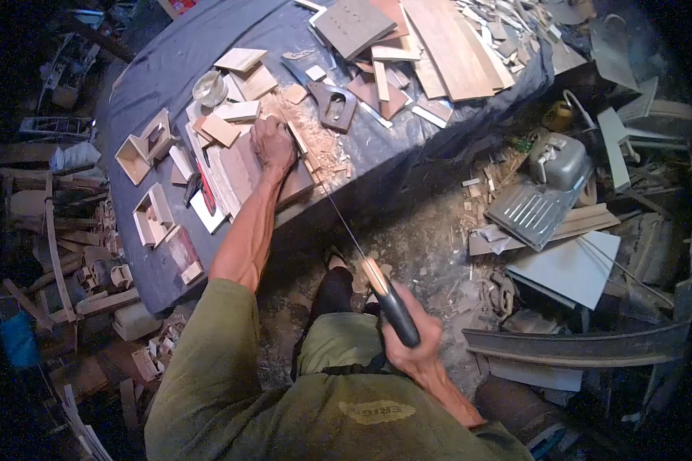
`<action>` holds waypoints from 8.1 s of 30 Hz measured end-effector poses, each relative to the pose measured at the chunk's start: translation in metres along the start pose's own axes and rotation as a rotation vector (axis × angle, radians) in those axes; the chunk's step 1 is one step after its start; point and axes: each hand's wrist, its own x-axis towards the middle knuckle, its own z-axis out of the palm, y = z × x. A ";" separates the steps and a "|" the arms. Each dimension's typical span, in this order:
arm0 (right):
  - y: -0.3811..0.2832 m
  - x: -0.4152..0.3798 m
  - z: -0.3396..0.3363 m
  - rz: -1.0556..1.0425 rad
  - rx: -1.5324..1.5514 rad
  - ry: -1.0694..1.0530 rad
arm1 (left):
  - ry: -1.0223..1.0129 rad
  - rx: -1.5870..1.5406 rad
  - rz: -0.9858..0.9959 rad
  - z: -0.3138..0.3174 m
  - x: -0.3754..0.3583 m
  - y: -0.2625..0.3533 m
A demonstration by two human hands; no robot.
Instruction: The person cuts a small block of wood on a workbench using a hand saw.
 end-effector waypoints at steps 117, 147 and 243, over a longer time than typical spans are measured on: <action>0.038 0.040 -0.002 0.243 0.251 0.061 | -0.547 -0.056 0.243 -0.071 0.010 -0.013; 0.017 0.073 0.040 -0.017 0.136 0.058 | -0.556 -0.052 0.388 -0.061 0.013 -0.011; 0.033 0.024 -0.001 0.204 0.217 0.066 | -0.113 -0.209 -0.087 -0.071 0.026 -0.030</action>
